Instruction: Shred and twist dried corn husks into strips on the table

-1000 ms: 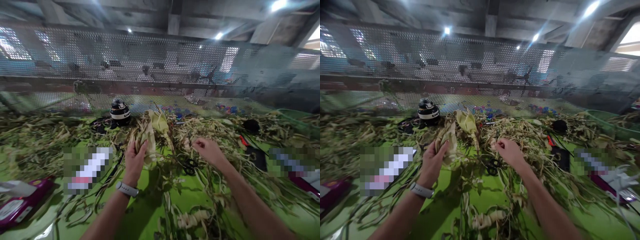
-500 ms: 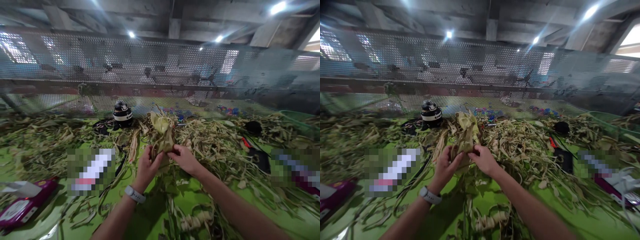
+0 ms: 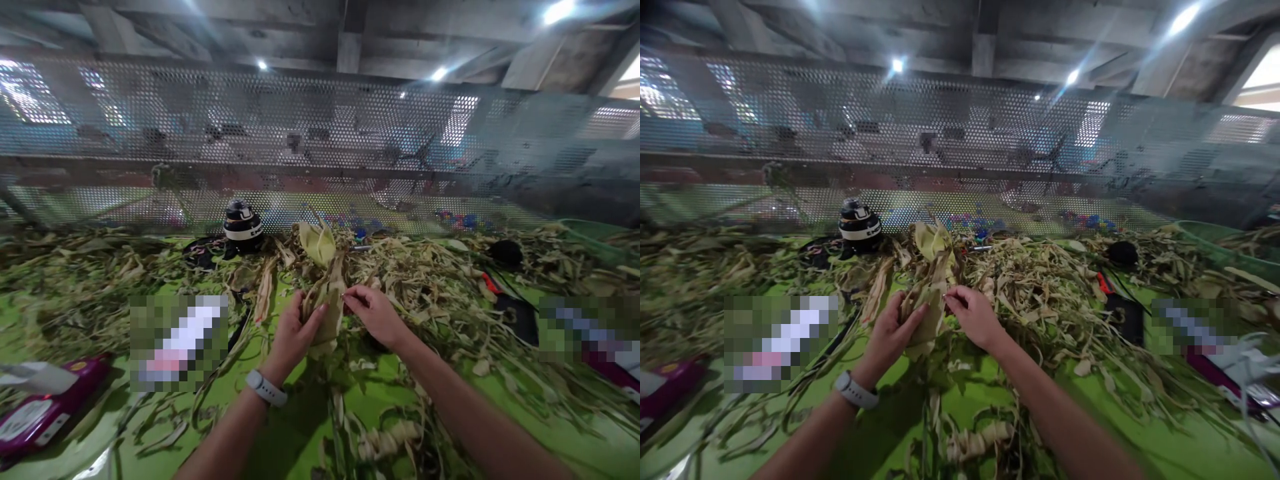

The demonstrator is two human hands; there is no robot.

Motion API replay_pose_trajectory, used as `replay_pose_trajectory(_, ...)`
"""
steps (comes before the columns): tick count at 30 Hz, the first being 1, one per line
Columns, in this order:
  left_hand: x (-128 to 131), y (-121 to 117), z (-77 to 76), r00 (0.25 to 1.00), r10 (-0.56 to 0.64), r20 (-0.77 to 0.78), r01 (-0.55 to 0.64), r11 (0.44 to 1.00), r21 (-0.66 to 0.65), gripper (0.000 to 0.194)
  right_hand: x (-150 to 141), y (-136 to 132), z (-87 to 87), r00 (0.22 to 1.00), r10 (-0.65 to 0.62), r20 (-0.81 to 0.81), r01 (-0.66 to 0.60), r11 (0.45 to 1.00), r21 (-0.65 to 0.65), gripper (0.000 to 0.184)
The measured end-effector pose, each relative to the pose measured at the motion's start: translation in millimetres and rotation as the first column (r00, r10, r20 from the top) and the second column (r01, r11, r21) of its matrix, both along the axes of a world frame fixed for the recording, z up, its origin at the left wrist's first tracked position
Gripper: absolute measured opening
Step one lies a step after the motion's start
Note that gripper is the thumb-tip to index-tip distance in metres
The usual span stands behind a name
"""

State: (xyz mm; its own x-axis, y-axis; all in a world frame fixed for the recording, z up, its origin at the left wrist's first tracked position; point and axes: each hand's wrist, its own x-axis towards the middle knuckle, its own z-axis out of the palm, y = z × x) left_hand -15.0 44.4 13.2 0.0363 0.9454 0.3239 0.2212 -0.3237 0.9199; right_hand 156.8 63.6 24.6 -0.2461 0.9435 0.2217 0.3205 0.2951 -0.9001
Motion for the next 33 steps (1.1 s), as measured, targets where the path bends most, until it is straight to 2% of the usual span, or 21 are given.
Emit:
replay_pose_trajectory(3, 0.7, -0.7, 0.0, 1.000, 0.007, 0.002, -0.007, 1.000, 0.013, 0.017, -2.0, -1.3, -0.8, 0.999, -0.017, 0.041, 0.015, 0.999, 0.042, 0.019)
replay_pose_trajectory(8, 0.4, -0.8, -1.6, 0.996, 0.083, 0.033, -0.084, 0.996, 0.025, 0.019, -10.4, -8.5, 8.2, 0.967, -0.143, 0.212, 0.107, 0.979, 0.175, 0.014)
replay_pose_trajectory(13, 1.3, -0.8, -0.1, 0.994, -0.031, 0.106, 0.032, 0.999, -0.015, 0.019, -15.5, -16.5, 18.5, 0.949, -0.135, 0.285, 0.063, 0.967, 0.248, 0.014)
replay_pose_trajectory(16, 3.0, -3.0, 0.2, 0.993, -0.020, 0.114, 0.020, 1.000, 0.002, 0.016, -18.7, -18.7, 18.6, 0.930, -0.175, 0.323, 0.081, 0.955, 0.285, 0.015)
replay_pose_trajectory(20, 2.9, -6.6, 0.1, 0.995, 0.082, 0.055, -0.083, 0.996, 0.012, 0.015, -21.2, -18.8, 14.1, 0.887, -0.284, 0.365, 0.158, 0.928, 0.338, 0.016)
replay_pose_trajectory(24, -1.6, -3.9, 0.7, 0.964, 0.268, -0.002, -0.267, 0.962, 0.065, 0.015, -14.0, -15.4, 12.0, 0.867, -0.341, 0.363, 0.221, 0.917, 0.332, 0.017)
replay_pose_trajectory(29, -10.5, 7.0, -1.8, 0.902, 0.427, 0.063, -0.429, 0.903, 0.027, 0.014, -4.2, -9.8, 17.1, 0.860, -0.375, 0.346, 0.272, 0.911, 0.310, 0.021)
replay_pose_trajectory(31, -16.5, 12.8, -4.3, 0.880, 0.461, 0.117, -0.462, 0.887, -0.023, 0.013, 1.0, -5.3, 20.8, 0.832, -0.439, 0.340, 0.316, 0.878, 0.361, 0.022)
replay_pose_trajectory(33, -23.2, 19.5, -6.8, 0.833, 0.516, 0.200, -0.512, 0.856, -0.076, 0.012, 13.5, 2.8, 25.2, 0.777, -0.548, 0.310, 0.405, 0.811, 0.422, 0.024)
